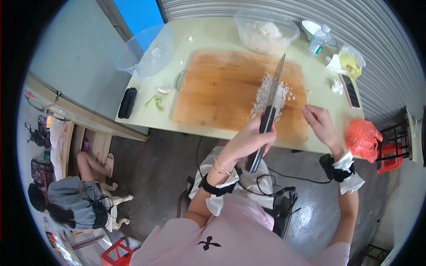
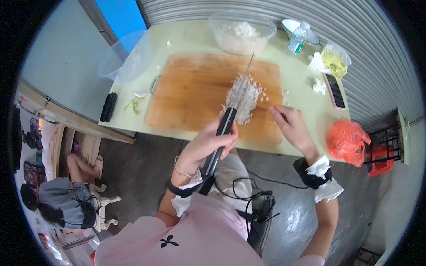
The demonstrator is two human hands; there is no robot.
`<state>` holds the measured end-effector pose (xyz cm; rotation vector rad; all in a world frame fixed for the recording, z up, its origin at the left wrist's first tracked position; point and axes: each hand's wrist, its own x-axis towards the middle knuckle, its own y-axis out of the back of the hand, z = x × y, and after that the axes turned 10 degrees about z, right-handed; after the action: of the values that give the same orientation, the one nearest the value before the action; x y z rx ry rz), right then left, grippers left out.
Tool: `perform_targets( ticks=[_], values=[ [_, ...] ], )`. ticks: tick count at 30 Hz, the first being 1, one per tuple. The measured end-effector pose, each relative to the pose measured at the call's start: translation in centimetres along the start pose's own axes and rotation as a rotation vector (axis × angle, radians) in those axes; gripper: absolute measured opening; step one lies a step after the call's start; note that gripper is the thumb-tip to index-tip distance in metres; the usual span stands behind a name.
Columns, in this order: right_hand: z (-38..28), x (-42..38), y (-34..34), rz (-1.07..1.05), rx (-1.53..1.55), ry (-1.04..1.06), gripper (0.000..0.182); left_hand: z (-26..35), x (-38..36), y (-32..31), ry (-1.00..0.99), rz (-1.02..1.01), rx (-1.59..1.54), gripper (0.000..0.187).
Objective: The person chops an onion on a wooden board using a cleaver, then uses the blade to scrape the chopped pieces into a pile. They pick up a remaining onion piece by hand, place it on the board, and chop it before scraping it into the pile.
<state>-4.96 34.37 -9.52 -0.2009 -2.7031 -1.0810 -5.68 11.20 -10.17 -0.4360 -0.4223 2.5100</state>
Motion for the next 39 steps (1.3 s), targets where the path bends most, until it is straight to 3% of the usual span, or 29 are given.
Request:
perform_targets(
  ticks=[10, 13, 19, 24, 28, 33, 35, 39],
  values=[
    [-0.7, -0.5, 0.0, -0.013, 0.002, -0.003, 0.03, 0.2, 0.1, 0.2, 0.052, 0.041, 0.019, 0.017],
    [-1.2, -0.9, 0.2, -0.004, 0.027, -0.035, 0.03, 0.5, -0.2, 0.0, -0.067, 0.007, 0.018, 0.015],
    [-1.5, -2.1, 0.1, -0.029, -0.021, 0.003, 0.029, -1.2, 0.3, -0.3, 0.029, 0.015, -0.087, 0.014],
    [-1.5, -2.2, 0.4, -0.01, 0.038, -0.057, 0.029, -1.4, 0.0, -1.1, -0.063, 0.018, -0.164, 0.019],
    [-1.1, -1.8, 0.0, -0.028, -0.026, -0.011, 0.029, -1.5, 0.8, -0.9, -0.004, 0.035, -0.097, 0.021],
    [-1.7, -1.7, 0.4, -0.005, 0.078, -0.11, 0.029, -1.1, 0.2, -1.4, -0.05, -0.011, -0.089, 0.021],
    [-0.9, -1.9, 0.0, -0.014, 0.045, -0.063, 0.029, -1.8, 0.7, -1.6, 0.024, 0.015, -0.093, 0.021],
    [-0.7, -1.9, 0.1, -0.016, 0.003, -0.03, 0.029, -1.5, 0.8, -2.1, -0.021, 0.001, -0.069, 0.019]
  ],
)
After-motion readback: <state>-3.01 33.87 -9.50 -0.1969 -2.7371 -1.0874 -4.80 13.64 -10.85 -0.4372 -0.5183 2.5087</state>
